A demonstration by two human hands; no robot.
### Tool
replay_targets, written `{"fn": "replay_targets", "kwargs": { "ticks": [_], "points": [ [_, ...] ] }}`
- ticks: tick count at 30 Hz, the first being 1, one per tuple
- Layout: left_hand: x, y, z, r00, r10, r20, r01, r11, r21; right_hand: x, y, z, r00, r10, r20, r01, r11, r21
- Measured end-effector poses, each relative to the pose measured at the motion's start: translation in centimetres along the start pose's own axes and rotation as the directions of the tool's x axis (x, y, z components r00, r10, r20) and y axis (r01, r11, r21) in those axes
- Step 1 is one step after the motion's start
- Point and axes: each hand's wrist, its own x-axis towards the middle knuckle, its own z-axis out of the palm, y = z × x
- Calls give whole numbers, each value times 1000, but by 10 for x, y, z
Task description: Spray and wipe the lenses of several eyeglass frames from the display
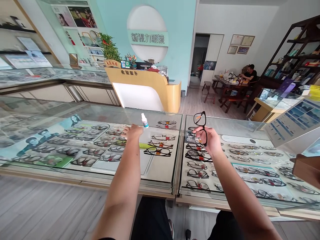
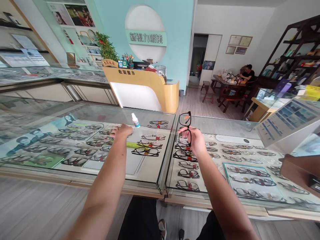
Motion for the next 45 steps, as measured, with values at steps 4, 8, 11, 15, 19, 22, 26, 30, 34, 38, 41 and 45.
{"fn": "replay_targets", "kwargs": {
  "ticks": [4,8,11,15,19,22,26,30,34,38,41,45],
  "points": [
    [-9,0,-4,987,-59,-152,49,996,-68,-1,0,3,1000,-28,-10,27,999,-31],
    [-45,15,-13,758,226,-612,-433,875,-214,0,-6,1,1000,-26,-1,26,999,-39],
    [-91,44,-15,525,529,-667,-781,611,-130,2,-16,-8,997,12,72,-6,996,-89],
    [-153,98,-22,95,952,-290,-987,52,-153,4,-29,-25,987,66,148,-55,995,-81],
    [-186,142,-39,-105,994,44,-973,-93,-213,6,-36,-39,982,72,176,-70,997,-20],
    [-195,159,-45,-115,983,144,-970,-80,-232,7,-37,-43,979,48,198,-52,999,13],
    [-198,163,-44,-130,982,136,-967,-95,-236,5,-39,-43,977,39,209,-46,998,29],
    [-199,158,-50,-159,981,115,-964,-129,-234,-3,-41,-41,967,37,252,-41,999,9],
    [-202,152,-62,-170,982,88,-963,-146,-229,-12,-46,-36,960,5,281,20,996,-85],
    [-204,150,-71,-155,986,69,-965,-136,-224,-16,-51,-31,985,-162,66,169,980,-107],
    [-200,147,-80,-130,991,31,-969,-120,-217,-11,-50,-35,899,-352,-262,305,931,-203],
    [-191,137,-100,-32,991,-128,-977,-58,-207,3,-38,-45,785,-438,-438,265,876,-402]
  ]
}}
